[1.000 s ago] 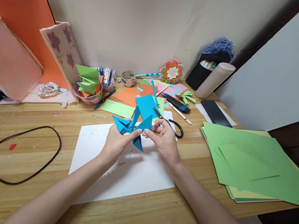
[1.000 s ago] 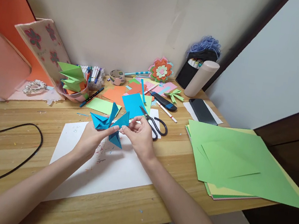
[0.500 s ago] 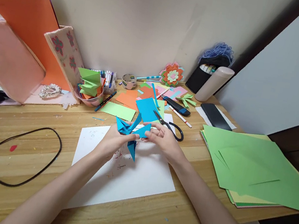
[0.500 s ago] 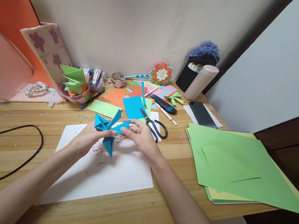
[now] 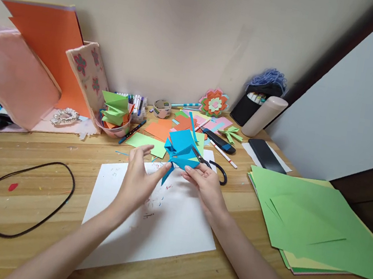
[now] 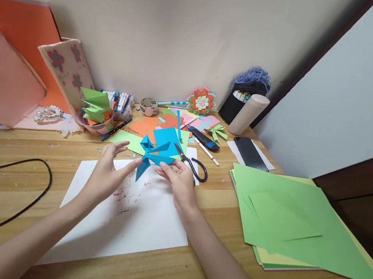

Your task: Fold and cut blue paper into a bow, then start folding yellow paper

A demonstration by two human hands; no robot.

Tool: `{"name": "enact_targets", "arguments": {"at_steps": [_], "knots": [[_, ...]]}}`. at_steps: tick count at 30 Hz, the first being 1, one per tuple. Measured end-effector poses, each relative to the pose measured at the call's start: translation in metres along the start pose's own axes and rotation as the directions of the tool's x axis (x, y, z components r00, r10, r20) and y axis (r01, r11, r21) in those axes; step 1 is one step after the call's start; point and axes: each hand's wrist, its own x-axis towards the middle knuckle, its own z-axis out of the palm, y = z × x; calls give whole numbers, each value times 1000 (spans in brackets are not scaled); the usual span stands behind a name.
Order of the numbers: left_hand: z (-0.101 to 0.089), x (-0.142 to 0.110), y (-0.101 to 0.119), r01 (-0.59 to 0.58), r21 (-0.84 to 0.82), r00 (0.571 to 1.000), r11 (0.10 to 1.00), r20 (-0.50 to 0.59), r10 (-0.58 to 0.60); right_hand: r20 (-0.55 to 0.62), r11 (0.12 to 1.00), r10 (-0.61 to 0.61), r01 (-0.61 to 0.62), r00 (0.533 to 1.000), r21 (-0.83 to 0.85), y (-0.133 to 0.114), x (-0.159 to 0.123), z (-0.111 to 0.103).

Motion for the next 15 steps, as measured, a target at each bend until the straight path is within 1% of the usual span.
{"name": "enact_targets", "arguments": {"at_steps": [1,2,3,4,5,7,9,12,14,15], "knots": [[-2,-8,7,-59,38,998,998,10,58,-19,999,13,-12,1000,43,1,-1,2],[-3,-16,13,-90,70,992,994,99,83,-29,996,28,-26,999,82,1,-3,4],[-4,-24,18,-109,105,967,988,240,81,-28,993,43,-40,999,113,2,-4,6],[-4,-31,22,-104,138,942,985,331,53,-20,989,56,-53,998,138,3,-6,7],[-4,-36,23,-83,138,928,987,372,26,-9,986,66,-63,998,153,4,-8,9],[0,-39,19,-32,90,935,995,354,-2,6,984,77,-77,997,162,6,-12,10],[7,-34,8,3,63,947,998,320,-23,10,984,93,-94,996,155,8,-13,11],[18,-22,-10,79,-127,934,989,356,-29,42,981,141,-145,989,128,10,-13,11],[24,-15,-19,143,-256,943,956,328,-53,57,979,167,-172,984,112,12,-13,11],[27,-13,-23,188,-319,948,929,307,-86,58,979,173,-178,983,100,13,-12,11]]}}
